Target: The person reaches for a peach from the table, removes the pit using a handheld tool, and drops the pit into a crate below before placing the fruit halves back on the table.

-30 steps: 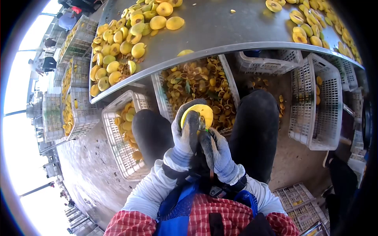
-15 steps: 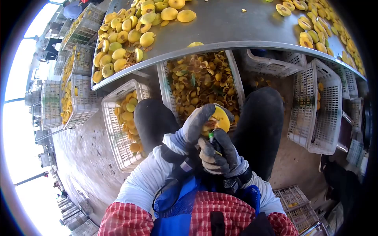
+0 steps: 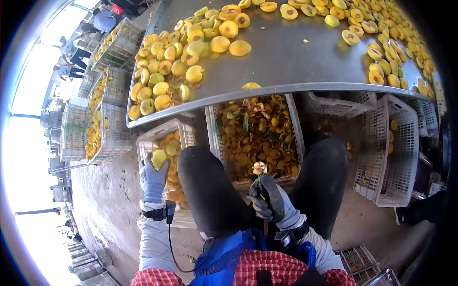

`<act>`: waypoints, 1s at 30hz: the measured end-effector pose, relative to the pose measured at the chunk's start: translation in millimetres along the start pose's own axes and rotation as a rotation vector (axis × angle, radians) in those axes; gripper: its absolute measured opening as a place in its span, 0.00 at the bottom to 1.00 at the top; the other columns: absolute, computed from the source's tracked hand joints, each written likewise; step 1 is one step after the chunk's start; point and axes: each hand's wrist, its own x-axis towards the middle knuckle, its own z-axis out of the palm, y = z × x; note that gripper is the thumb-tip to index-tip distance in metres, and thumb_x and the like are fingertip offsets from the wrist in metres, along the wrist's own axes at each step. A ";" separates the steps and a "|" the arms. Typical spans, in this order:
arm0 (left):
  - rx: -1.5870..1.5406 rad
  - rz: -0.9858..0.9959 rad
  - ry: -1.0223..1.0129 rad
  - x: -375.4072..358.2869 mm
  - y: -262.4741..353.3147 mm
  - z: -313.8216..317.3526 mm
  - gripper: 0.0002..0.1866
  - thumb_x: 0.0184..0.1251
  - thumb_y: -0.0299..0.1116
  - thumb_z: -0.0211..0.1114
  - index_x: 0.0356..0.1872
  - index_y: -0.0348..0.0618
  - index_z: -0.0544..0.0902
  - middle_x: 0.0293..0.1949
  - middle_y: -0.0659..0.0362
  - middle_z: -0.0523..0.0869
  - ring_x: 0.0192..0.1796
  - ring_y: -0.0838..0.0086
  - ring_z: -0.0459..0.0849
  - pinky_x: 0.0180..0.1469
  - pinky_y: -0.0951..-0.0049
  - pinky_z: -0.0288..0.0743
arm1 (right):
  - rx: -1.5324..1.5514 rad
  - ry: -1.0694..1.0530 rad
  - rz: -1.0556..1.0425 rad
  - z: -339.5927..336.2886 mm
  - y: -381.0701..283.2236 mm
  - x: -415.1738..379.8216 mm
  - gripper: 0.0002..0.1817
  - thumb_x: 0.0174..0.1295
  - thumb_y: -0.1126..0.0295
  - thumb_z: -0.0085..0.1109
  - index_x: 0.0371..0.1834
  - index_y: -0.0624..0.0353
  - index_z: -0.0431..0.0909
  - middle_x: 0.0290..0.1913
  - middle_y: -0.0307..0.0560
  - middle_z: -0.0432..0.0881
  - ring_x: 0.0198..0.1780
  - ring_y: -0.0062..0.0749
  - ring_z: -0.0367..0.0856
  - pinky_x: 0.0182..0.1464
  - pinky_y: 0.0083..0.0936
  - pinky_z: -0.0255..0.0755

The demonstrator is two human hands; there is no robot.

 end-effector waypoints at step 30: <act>-1.367 0.047 -1.083 84.7 277.3 19.0 0.28 0.63 0.46 0.58 0.59 0.38 0.69 0.50 0.54 0.77 0.48 0.75 0.78 0.44 0.80 0.75 | 0.053 -0.294 -0.326 3.2 -59.6 3.1 0.18 0.69 0.53 0.47 0.41 0.60 0.73 0.19 0.40 0.72 0.10 0.20 0.62 0.14 0.16 0.55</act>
